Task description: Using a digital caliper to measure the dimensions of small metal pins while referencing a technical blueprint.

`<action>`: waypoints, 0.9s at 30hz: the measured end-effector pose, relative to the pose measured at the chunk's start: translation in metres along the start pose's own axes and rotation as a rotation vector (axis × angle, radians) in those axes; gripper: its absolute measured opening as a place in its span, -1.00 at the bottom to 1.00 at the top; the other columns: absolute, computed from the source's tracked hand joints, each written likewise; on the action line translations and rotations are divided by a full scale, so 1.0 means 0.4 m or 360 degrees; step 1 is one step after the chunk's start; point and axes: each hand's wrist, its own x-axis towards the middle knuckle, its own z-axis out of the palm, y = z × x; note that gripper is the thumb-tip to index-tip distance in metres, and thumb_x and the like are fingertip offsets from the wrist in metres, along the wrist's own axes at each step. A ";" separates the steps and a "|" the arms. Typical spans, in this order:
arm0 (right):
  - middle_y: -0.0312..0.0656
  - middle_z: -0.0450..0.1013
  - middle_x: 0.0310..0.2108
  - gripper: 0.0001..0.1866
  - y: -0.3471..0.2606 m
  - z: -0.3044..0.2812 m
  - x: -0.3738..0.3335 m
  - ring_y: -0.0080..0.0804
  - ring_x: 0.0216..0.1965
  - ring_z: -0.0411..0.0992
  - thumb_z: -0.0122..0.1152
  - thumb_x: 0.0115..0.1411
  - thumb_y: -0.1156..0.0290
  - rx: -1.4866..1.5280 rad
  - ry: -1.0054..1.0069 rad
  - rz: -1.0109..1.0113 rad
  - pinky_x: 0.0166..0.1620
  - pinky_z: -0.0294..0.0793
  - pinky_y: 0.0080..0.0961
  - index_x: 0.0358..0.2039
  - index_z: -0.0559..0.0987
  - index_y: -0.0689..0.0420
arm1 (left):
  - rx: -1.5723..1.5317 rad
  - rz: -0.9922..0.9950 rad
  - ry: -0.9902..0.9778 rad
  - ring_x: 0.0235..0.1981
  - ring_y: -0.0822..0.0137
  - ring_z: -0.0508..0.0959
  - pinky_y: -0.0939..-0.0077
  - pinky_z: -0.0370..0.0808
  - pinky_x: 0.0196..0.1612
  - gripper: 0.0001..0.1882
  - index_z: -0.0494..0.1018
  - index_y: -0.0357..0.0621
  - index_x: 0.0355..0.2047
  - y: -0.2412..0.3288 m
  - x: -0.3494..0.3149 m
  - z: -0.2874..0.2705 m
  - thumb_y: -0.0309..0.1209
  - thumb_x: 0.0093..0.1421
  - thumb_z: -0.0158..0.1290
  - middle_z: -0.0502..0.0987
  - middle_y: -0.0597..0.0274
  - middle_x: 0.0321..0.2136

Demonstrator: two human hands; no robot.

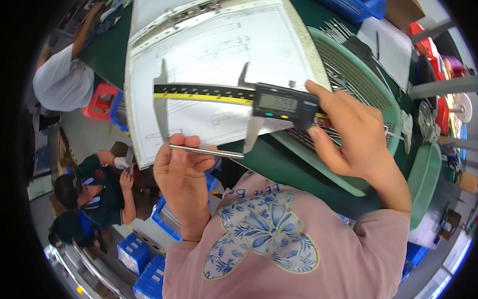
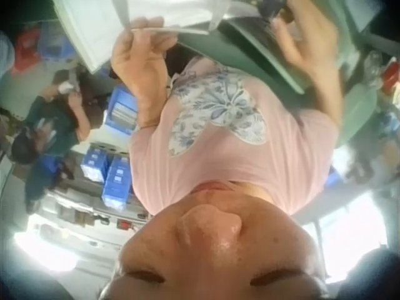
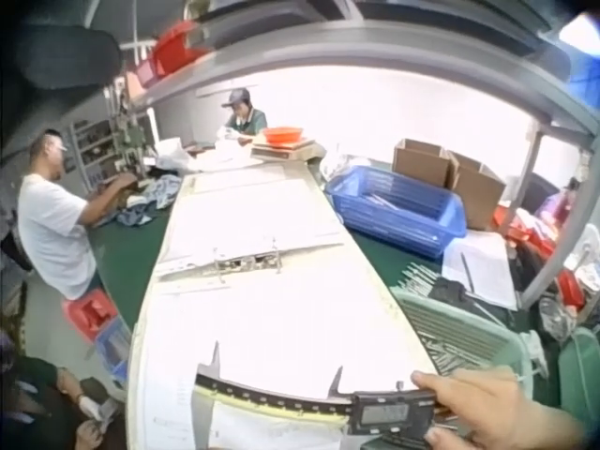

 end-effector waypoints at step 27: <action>-0.13 0.27 -0.65 -0.50 0.003 0.004 -0.004 -0.38 -0.68 0.27 0.10 -0.18 0.55 0.0035 0.0017 -0.0024 -0.61 0.26 -0.57 -0.14 0.33 0.41 | 0.0032 0.0074 -0.0003 -0.41 0.10 0.53 0.44 0.55 -0.39 -0.79 0.31 -0.37 -0.24 0.001 0.001 0.001 -0.51 0.12 -0.11 0.45 -0.07 -0.36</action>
